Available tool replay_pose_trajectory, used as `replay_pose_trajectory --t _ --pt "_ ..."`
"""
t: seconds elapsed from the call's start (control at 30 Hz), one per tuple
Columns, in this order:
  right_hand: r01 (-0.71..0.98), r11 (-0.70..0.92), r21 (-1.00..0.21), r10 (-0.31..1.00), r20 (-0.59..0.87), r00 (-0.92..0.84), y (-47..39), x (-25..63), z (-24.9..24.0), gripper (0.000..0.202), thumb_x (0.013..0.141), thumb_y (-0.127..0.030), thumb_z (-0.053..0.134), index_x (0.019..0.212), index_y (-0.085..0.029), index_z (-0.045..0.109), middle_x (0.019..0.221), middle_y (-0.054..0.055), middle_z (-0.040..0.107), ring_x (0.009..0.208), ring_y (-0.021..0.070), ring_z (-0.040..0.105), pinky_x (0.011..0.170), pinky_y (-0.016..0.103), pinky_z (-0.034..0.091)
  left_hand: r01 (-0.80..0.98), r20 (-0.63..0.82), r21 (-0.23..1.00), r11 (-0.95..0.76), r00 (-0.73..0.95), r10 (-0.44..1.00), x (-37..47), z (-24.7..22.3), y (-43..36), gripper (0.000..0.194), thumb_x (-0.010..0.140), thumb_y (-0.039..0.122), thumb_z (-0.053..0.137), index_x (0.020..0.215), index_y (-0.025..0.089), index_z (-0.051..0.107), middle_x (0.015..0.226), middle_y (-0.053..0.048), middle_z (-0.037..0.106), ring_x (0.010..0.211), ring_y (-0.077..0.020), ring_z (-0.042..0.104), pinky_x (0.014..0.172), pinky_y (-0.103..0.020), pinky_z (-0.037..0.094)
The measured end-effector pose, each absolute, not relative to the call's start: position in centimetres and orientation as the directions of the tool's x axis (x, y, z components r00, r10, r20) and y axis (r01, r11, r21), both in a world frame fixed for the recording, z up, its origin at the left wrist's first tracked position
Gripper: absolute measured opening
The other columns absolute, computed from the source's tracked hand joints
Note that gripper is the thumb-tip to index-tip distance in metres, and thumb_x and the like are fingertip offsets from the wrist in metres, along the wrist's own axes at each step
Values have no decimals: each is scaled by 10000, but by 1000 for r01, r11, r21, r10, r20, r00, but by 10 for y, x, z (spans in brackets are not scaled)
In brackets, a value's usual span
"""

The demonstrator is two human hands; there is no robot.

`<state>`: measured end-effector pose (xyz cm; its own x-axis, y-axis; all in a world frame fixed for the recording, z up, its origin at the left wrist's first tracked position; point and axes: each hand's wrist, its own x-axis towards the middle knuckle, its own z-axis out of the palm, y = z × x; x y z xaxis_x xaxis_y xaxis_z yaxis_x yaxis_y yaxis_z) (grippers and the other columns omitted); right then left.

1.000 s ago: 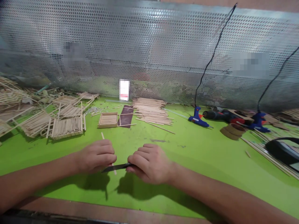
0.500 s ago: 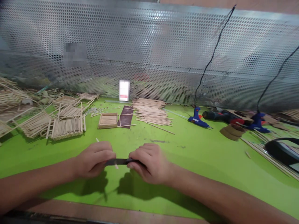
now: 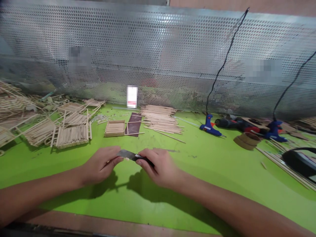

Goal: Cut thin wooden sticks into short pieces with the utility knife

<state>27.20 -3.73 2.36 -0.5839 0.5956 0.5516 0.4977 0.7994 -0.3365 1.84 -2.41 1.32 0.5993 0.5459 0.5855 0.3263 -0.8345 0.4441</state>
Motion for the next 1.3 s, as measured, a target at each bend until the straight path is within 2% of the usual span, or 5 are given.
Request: replay_pose_trajectory --t 0.33,0.6,0.9,1.1,1.3 --pt "690 551 -469 835 302 -460 -28 271 26 341 1077 -414 416 1006 -186 658 688 28 637 571 168 558 537 281 352 419 480 499 -758 595 645 20 4 -16 432 1127 370 367 866 161 641 743 -17 670 634 -141 600 592 -248 460" --pt "912 404 -77 915 27 -403 0 286 29 267 1071 -340 449 1101 -206 679 900 66 752 734 227 671 610 313 422 374 619 191 -908 672 407 15 5 -8 269 1116 265 419 1080 152 660 803 -35 735 657 -144 644 608 -250 479" --pt "584 787 -198 615 326 -718 -29 272 26 376 1073 -414 487 1354 -193 602 1299 128 699 1221 278 625 1100 510 461 132 708 206 -970 664 241 13 22 -28 241 1092 198 419 1268 186 583 1103 -75 797 1020 -160 745 986 -330 534" --pt "413 774 -479 597 337 -728 -52 260 32 285 1066 -390 542 1246 -170 570 1129 128 707 1033 229 657 913 394 534 117 739 325 -939 588 329 19 19 -33 162 1053 326 585 945 218 640 1060 -55 775 931 -168 684 890 -323 507" --pt "401 841 -362 532 424 -733 -46 263 24 202 1104 -255 398 1131 -187 586 841 41 665 707 153 583 622 273 376 192 744 300 -935 566 355 17 15 -23 200 1025 363 649 902 209 685 817 1 723 782 -150 626 764 -300 472"
